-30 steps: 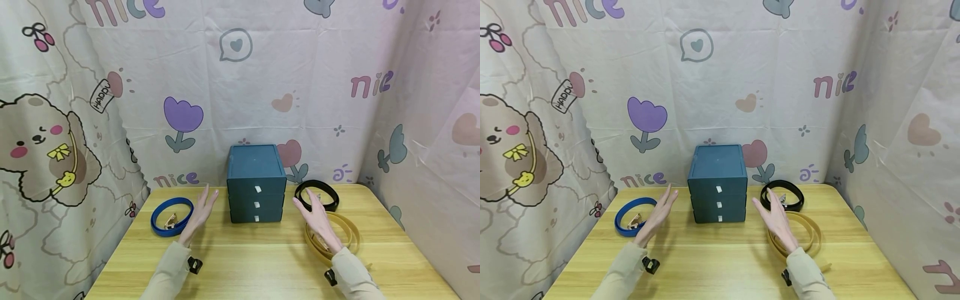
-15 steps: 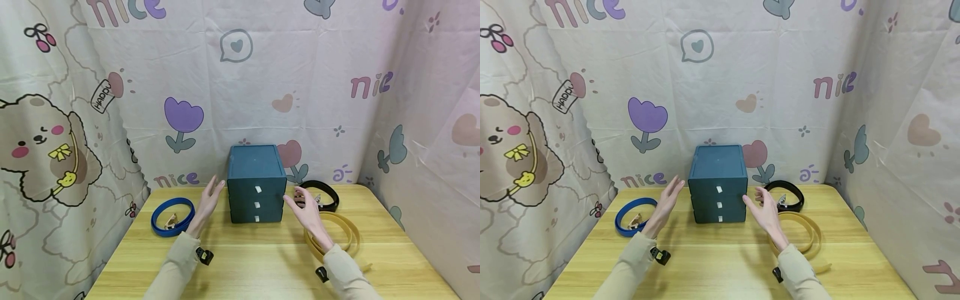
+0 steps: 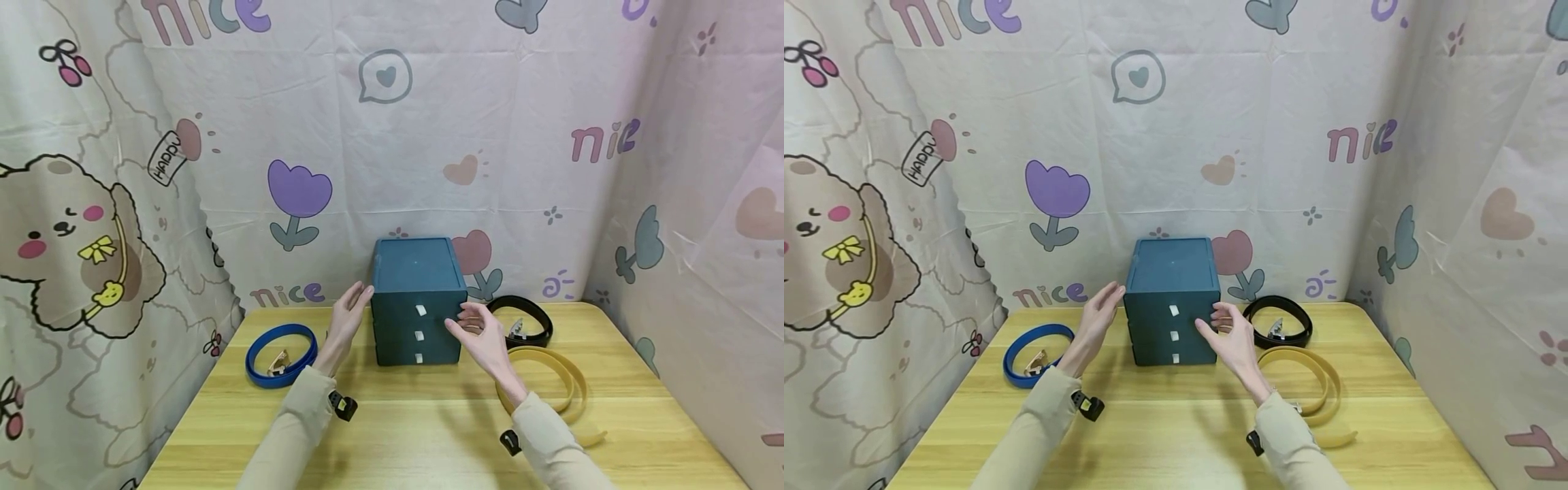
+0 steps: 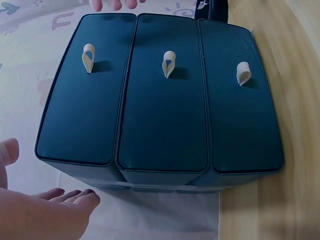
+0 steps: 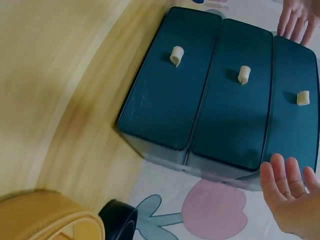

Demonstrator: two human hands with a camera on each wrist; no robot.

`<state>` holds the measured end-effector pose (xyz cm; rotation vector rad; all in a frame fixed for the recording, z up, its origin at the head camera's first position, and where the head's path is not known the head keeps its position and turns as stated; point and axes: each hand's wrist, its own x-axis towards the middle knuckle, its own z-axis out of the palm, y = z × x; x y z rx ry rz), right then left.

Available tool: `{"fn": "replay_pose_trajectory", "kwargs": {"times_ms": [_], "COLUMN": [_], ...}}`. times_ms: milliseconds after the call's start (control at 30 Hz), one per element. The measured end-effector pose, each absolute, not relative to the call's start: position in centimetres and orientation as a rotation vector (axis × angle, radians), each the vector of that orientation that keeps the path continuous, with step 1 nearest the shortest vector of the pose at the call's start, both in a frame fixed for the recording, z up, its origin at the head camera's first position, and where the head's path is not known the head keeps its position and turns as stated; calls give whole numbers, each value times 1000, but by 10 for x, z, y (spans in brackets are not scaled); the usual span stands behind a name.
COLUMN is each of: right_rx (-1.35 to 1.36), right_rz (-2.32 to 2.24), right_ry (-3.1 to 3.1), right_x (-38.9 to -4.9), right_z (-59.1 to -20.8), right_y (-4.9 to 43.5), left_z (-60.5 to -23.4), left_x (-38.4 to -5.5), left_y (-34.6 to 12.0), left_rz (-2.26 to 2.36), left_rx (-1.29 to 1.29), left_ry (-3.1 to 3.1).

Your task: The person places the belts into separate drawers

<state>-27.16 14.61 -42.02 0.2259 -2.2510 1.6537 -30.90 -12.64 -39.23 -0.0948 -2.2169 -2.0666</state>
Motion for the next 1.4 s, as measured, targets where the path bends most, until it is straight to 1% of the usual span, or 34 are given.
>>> {"fn": "replay_pose_trajectory", "kwargs": {"times_ms": [167,233,433,967,1400], "right_rx": [263,266,276,304,288], "right_rz": [1695,1714,1754,1732,1701], "right_ry": [-2220,-2210,-2163,-2180,-2188], "right_x": [-259,-260,-277,-286,-294], "right_z": [-398,-397,-416,-415,-415], "right_y": [131,128,125,109,101], "left_z": [-384,-382,-382,-377,-374], "left_x": [-309,-309,-316,-323,-327], "left_y": [-123,-121,-117,-114,-114], "left_rz": [-2060,-2051,-2021,-1987,-1945], "left_rx": [-98,-93,-78,-11,-15], "left_ry": [-2209,-2205,-2193,-2238,-2304]}}
